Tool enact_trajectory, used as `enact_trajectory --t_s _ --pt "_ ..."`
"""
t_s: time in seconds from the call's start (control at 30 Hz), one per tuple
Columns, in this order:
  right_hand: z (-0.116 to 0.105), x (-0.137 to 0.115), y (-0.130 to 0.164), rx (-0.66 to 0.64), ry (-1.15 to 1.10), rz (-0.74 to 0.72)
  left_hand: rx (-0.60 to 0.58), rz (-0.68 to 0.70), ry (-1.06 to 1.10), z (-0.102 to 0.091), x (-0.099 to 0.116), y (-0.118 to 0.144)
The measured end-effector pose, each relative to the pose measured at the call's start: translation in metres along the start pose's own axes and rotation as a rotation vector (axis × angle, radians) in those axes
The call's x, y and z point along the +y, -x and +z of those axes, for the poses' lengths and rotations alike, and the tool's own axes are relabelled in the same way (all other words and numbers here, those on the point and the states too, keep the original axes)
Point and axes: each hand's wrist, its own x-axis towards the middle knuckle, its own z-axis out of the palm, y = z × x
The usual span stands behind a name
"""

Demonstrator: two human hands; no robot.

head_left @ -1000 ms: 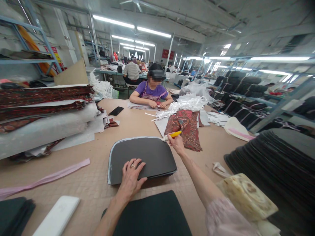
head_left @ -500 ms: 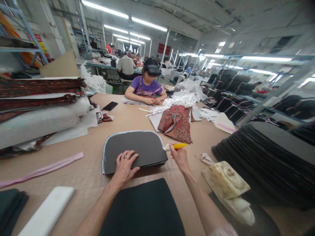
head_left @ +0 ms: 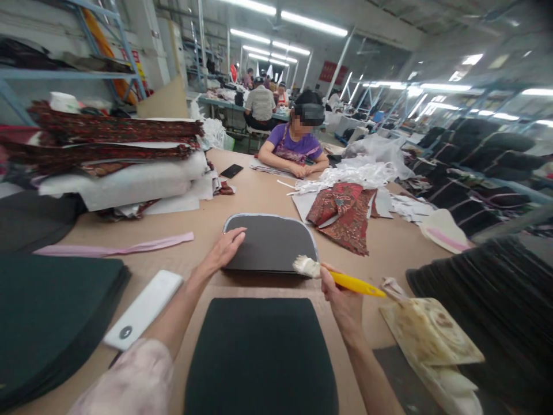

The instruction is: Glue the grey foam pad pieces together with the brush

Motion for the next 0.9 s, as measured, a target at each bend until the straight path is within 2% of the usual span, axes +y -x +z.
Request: enact_trajectory --t_s 0.1,0.23,0.3,0.33,0.37,0.43,0.5,0.63,0.7,0.77,0.8,0.83,0.9 --pt "0.051 -0.012 0.011 -0.305 -0.122 -0.002 -0.071 -0.073 0.133 -0.016 -0.023 0.001" --pt "0.119 -0.016 0.024 -0.625 -0.236 -0.024 -0.082 -0.049 0.135 -0.012 -0.036 0.005" --pt "0.135 -0.012 0.023 -0.706 -0.217 -0.06 -0.079 -0.032 0.123 -0.009 -0.036 0.007" --pt "0.136 -0.008 0.021 -0.719 -0.191 -0.086 -0.079 -0.026 0.115 -0.008 -0.035 0.008" --pt "0.132 -0.003 0.016 -0.709 -0.161 -0.114 -0.081 -0.021 0.105 -0.007 -0.034 0.008" --pt "0.108 0.009 0.003 -0.638 -0.093 -0.156 -0.092 -0.021 0.087 -0.008 -0.031 0.009" --pt "0.069 0.024 -0.015 -0.518 -0.018 -0.166 -0.105 -0.025 0.072 -0.008 -0.028 0.011" --pt "-0.026 0.047 -0.052 -0.242 0.212 -0.109 -0.138 -0.024 0.054 -0.009 -0.026 0.012" --pt "-0.058 0.048 -0.061 -0.119 0.284 -0.103 -0.166 -0.021 0.057 -0.012 -0.027 0.011" --pt "-0.065 0.041 -0.059 -0.041 0.274 -0.107 -0.189 -0.023 0.064 -0.016 -0.029 0.009" --pt "-0.058 0.034 -0.054 -0.035 0.239 -0.106 -0.197 -0.025 0.067 -0.018 -0.03 0.007" --pt "-0.044 0.026 -0.046 -0.055 0.191 -0.102 -0.2 -0.026 0.068 -0.019 -0.032 0.006" --pt "0.003 0.008 -0.026 -0.192 0.069 -0.093 -0.202 -0.037 0.076 -0.021 -0.037 0.003"
